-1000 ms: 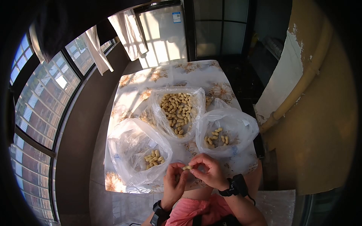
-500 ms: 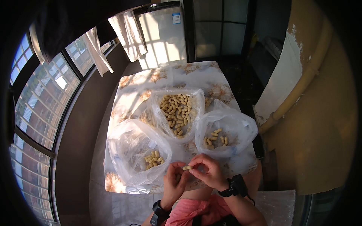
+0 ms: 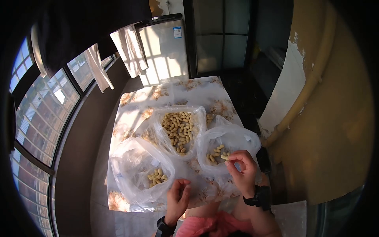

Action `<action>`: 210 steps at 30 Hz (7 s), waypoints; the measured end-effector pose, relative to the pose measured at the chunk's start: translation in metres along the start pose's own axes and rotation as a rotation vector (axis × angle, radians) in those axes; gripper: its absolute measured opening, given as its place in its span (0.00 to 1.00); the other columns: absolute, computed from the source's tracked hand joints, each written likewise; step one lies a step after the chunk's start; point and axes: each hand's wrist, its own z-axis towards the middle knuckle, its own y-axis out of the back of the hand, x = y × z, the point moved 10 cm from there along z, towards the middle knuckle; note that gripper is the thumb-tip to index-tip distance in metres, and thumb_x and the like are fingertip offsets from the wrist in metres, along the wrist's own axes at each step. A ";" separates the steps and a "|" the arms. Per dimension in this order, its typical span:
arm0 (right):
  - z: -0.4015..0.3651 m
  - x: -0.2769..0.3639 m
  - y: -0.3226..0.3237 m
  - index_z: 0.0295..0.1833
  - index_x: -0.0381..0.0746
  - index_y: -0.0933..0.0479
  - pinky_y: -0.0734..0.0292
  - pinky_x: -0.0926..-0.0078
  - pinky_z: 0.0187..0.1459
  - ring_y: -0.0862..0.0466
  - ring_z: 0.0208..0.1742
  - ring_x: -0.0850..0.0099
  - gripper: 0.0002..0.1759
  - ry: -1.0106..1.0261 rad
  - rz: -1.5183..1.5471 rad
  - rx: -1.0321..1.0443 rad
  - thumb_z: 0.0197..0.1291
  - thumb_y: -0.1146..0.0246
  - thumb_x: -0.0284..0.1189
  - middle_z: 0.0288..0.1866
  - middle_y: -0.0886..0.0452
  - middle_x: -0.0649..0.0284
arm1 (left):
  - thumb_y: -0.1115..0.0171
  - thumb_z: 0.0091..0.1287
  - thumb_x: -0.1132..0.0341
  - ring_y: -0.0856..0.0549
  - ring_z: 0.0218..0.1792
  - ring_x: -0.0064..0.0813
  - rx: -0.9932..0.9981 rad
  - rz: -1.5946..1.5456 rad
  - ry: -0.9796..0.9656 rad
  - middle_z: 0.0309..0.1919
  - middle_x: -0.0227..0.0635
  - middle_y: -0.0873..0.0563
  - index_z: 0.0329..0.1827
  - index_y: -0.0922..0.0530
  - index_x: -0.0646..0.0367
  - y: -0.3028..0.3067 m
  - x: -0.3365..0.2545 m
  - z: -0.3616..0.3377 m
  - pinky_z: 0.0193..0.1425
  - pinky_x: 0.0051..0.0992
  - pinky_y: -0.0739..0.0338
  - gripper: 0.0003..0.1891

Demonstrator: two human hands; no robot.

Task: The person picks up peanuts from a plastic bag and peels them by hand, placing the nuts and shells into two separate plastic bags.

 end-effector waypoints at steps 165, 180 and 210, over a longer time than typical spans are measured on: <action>-0.066 -0.051 -0.101 0.45 0.35 0.25 0.22 0.75 0.54 0.19 0.49 0.75 0.06 -0.502 0.501 0.389 0.64 0.36 0.19 0.47 0.21 0.62 | 0.31 0.69 0.66 0.17 0.41 0.18 0.176 -0.260 0.132 0.39 0.30 0.14 0.52 0.22 0.62 -0.014 0.031 -0.003 0.48 0.20 0.22 0.14; -0.013 0.007 -0.085 0.51 0.34 0.25 0.19 0.73 0.48 0.15 0.41 0.71 0.08 -0.450 0.544 0.255 0.68 0.39 0.21 0.45 0.15 0.56 | 0.31 0.68 0.71 0.18 0.40 0.14 0.213 -0.159 0.180 0.38 0.26 0.16 0.48 0.22 0.63 -0.017 0.044 -0.005 0.45 0.17 0.22 0.10; -0.004 0.007 -0.095 0.54 0.31 0.22 0.18 0.76 0.52 0.16 0.49 0.76 0.12 -0.421 0.435 0.192 0.66 0.35 0.19 0.50 0.16 0.60 | 0.29 0.67 0.67 0.20 0.33 0.14 0.147 -0.183 0.122 0.31 0.27 0.16 0.43 0.20 0.62 -0.012 0.024 -0.003 0.39 0.19 0.23 0.10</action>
